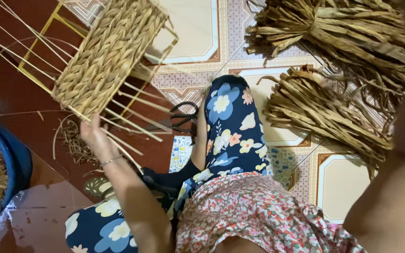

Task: The person sits on the floor and uses shears to trim bundles of dried plant strips to uniform lengths. They repeatedly gather, align, and cut the strips, then place the trimmed pieces into a nearby basket.

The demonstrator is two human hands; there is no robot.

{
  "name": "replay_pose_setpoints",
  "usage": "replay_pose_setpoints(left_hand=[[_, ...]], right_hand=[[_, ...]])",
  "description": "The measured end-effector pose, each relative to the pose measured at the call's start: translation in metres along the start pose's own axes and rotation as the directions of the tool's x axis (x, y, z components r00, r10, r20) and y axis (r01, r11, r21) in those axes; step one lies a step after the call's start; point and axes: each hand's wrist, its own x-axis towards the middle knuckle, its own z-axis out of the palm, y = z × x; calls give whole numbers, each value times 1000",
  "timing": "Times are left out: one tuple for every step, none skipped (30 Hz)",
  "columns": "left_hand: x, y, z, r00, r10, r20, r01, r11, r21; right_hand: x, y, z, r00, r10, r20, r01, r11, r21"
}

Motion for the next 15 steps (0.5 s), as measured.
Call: replay_pose_setpoints(left_hand=[[4,7,-6,1000,-8,-12,9,999,39],[8,12,-10,1000,-14,-15,15,997,75],[11,15,-13,1000,-18,-18,20,994,111],[15,18,-15,1000,-1,6,0,994,107],[18,20,-17,999,17,29,-20,994,104],[18,18,-20,998,32,47,-36,994,105],[20,15,-21,998,35,60,-41,994,98],[21,11,-23,997,40,66,-46,995,92],[23,7,-25,996,44,73,-51,995,87],[26,4,-25,993,52,108,-61,995,79],[31,2,-25,988,60,143,-70,995,71],[31,-1,-34,985,65,162,-76,995,66],[33,-4,-40,977,73,199,-80,997,24],[35,-8,-41,967,84,239,-81,996,-23],[36,-10,-45,956,98,278,-82,994,-69]], right_hand=[[1,-3,11,1000,-5,29,5,1000,-2],[-1,-13,24,996,-12,93,11,1000,10],[-5,-26,37,987,-24,161,21,1000,21],[-11,-42,52,974,-33,223,25,999,40],[-19,-62,67,946,-73,314,46,995,93],[-27,-86,84,908,-126,400,67,985,158],[-36,-110,101,860,-182,476,83,972,221],[-43,-130,118,892,-199,406,79,952,295],[-46,-146,137,885,-155,440,5,947,322],[-44,-157,154,874,-124,470,-56,935,350],[-45,-163,169,931,-92,354,-61,915,399],[-48,-172,182,970,-68,232,-47,889,455],[-48,-181,193,993,-35,110,-26,859,511],[-45,-187,204,996,-37,83,-10,866,501],[-44,-190,211,998,-38,56,6,871,491]])
